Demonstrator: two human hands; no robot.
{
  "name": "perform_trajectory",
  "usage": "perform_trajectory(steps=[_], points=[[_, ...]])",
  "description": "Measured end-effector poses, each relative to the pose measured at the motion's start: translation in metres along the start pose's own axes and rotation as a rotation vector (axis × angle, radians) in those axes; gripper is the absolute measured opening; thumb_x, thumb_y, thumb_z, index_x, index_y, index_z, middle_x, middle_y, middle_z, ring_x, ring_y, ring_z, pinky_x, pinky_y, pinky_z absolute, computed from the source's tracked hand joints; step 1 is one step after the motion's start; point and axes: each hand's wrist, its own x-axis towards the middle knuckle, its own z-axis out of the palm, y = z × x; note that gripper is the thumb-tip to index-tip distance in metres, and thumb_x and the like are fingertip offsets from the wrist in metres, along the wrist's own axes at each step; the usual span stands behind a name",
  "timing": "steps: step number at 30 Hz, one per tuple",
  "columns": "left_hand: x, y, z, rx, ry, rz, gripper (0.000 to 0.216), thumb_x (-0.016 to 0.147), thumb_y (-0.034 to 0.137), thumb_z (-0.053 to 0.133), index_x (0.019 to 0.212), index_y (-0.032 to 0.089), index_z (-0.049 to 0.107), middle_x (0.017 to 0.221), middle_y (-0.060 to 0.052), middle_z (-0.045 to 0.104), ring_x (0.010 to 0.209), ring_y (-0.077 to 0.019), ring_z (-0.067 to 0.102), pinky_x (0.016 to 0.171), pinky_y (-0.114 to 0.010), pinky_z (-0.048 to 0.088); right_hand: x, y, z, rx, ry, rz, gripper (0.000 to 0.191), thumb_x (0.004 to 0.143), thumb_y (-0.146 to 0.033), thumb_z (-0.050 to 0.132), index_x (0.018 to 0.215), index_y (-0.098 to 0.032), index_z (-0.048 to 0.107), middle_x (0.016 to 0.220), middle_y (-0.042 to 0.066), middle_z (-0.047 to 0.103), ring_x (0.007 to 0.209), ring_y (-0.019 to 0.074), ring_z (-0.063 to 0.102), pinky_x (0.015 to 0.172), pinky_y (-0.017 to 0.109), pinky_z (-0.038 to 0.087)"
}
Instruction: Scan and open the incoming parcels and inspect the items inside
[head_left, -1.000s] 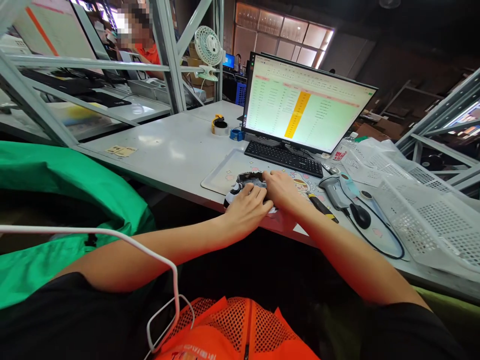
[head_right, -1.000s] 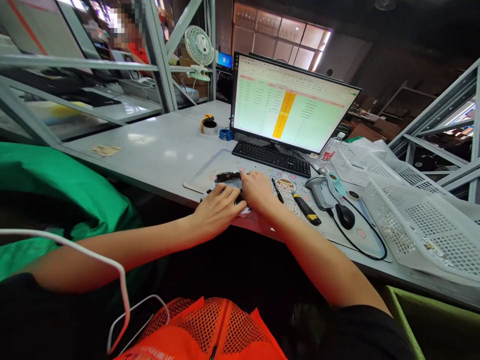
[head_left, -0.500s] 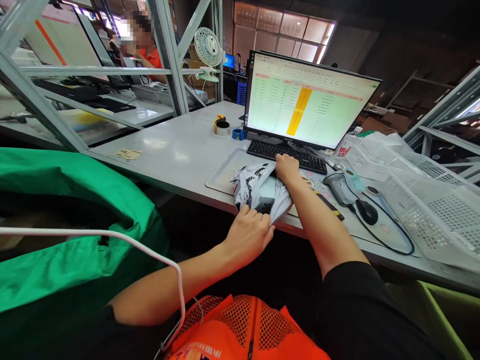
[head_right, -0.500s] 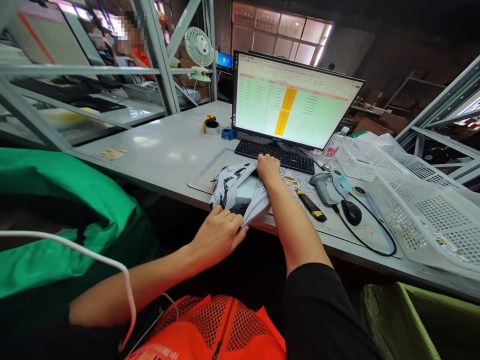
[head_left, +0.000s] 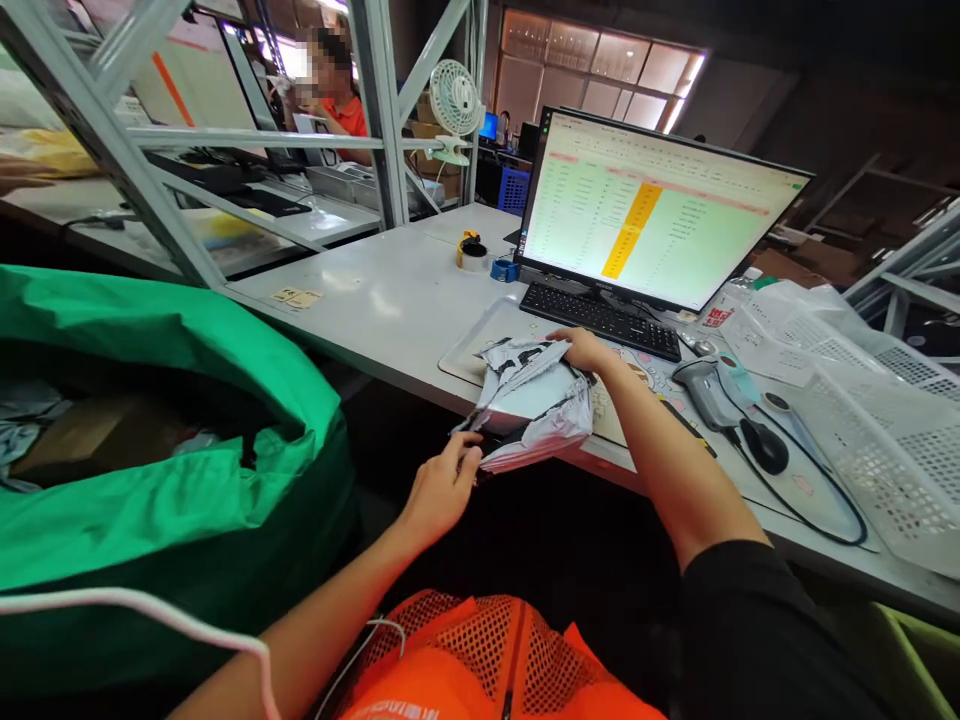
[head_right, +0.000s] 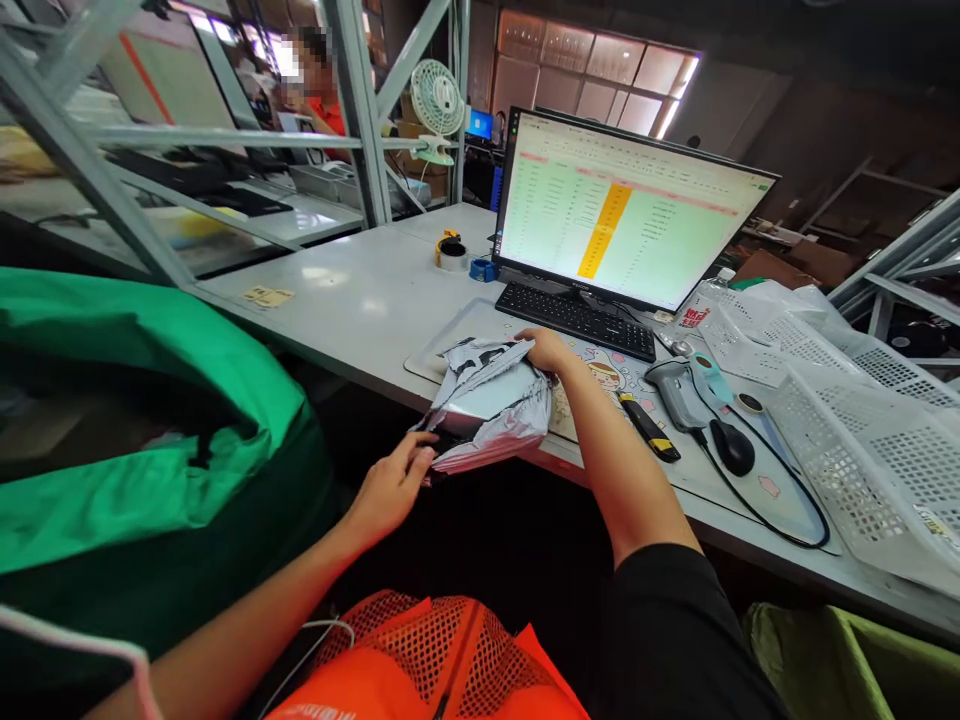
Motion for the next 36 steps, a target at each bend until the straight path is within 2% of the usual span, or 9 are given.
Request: perform_trajectory(steps=[4,7,10,14,18,21,26,31,36], points=[[0.035,-0.026,-0.004,-0.227,0.08,-0.111,0.062,0.106,0.055,0.046,0.157,0.021,0.04,0.132,-0.015,0.074,0.118,-0.0336,0.074,0.098,-0.05,0.057,-0.044,-0.008,0.011,0.358,-0.015,-0.168,0.036,0.096,-0.02,0.049,0.117,-0.017,0.079,0.119,0.005,0.08,0.113,0.0234,0.07,0.103,0.034,0.052],[0.049,-0.04,-0.007,-0.479,0.085,-0.096,0.094,0.096,0.077,0.052,0.163,0.015,0.027,0.135,-0.021,0.071,0.118,-0.0351,0.072,0.096,-0.047,0.06,-0.094,-0.022,0.034,0.501,0.171,-0.214,0.033,0.092,-0.027,0.052,0.112,-0.018,0.076,0.107,0.005,0.08,0.104,0.0262,0.07,0.097,0.038,0.055],[0.048,-0.045,-0.018,-0.452,0.137,0.013,0.113,0.08,0.084,0.07,0.162,0.015,0.031,0.151,-0.022,0.059,0.141,-0.0387,0.057,0.115,-0.047,0.05,-0.147,-0.037,0.072,0.651,0.375,-0.25,0.026,0.091,-0.035,0.058,0.11,-0.024,0.071,0.114,0.008,0.077,0.108,0.0288,0.069,0.098,0.042,0.055],[0.031,-0.039,-0.032,-0.388,0.026,0.111,0.087,0.079,0.071,0.078,0.142,0.018,0.052,0.139,-0.015,0.065,0.13,-0.0355,0.062,0.109,-0.043,0.053,-0.202,-0.048,0.134,0.8,0.444,-0.103,0.027,0.092,-0.043,0.061,0.114,-0.028,0.063,0.134,0.013,0.069,0.116,0.0327,0.068,0.1,0.049,0.057],[0.003,-0.033,-0.031,-0.172,-0.27,0.093,0.043,0.08,0.051,0.077,0.103,0.018,0.062,0.1,-0.005,0.07,0.09,-0.0244,0.068,0.085,-0.036,0.057,-0.237,-0.054,0.186,0.904,0.292,-0.041,0.068,0.094,-0.046,0.059,0.156,-0.026,0.037,0.152,0.017,0.057,0.136,0.0327,0.06,0.112,0.05,0.053],[-0.02,-0.032,-0.028,0.034,-0.425,0.117,0.052,0.08,0.049,0.078,0.118,0.017,0.062,0.116,-0.011,0.072,0.106,-0.0304,0.071,0.096,-0.041,0.056,-0.254,-0.057,0.209,0.904,0.124,-0.004,0.069,0.1,-0.049,0.048,0.164,-0.029,0.032,0.152,0.013,0.058,0.145,0.0293,0.054,0.119,0.048,0.049],[-0.054,-0.022,-0.024,0.252,-0.578,0.308,0.085,0.092,0.039,0.071,0.163,0.016,0.029,0.159,-0.022,0.052,0.14,-0.0349,0.059,0.117,-0.048,0.045,-0.257,-0.049,0.223,1.001,0.076,0.236,0.052,0.101,-0.046,0.035,0.139,-0.025,0.064,0.138,0.012,0.071,0.139,0.0275,0.06,0.118,0.047,0.049],[-0.082,-0.016,-0.012,0.333,-0.561,0.387,0.094,0.1,0.037,0.062,0.172,0.013,0.006,0.157,-0.026,0.051,0.143,-0.0387,0.053,0.123,-0.057,0.037,-0.241,-0.034,0.247,1.312,-0.037,0.61,0.043,0.086,-0.051,0.06,0.106,-0.016,0.076,0.107,0.012,0.081,0.106,0.0307,0.074,0.091,0.04,0.06],[-0.102,-0.034,-0.027,0.255,-0.499,0.277,0.076,0.105,0.039,0.054,0.172,0.023,0.022,0.169,-0.02,0.037,0.156,-0.0388,0.039,0.128,-0.058,0.032,-0.255,-0.023,0.292,1.419,-0.036,0.819,0.044,0.059,-0.049,0.077,0.087,-0.014,0.077,0.08,0.011,0.079,0.081,0.0322,0.074,0.074,0.04,0.058]])
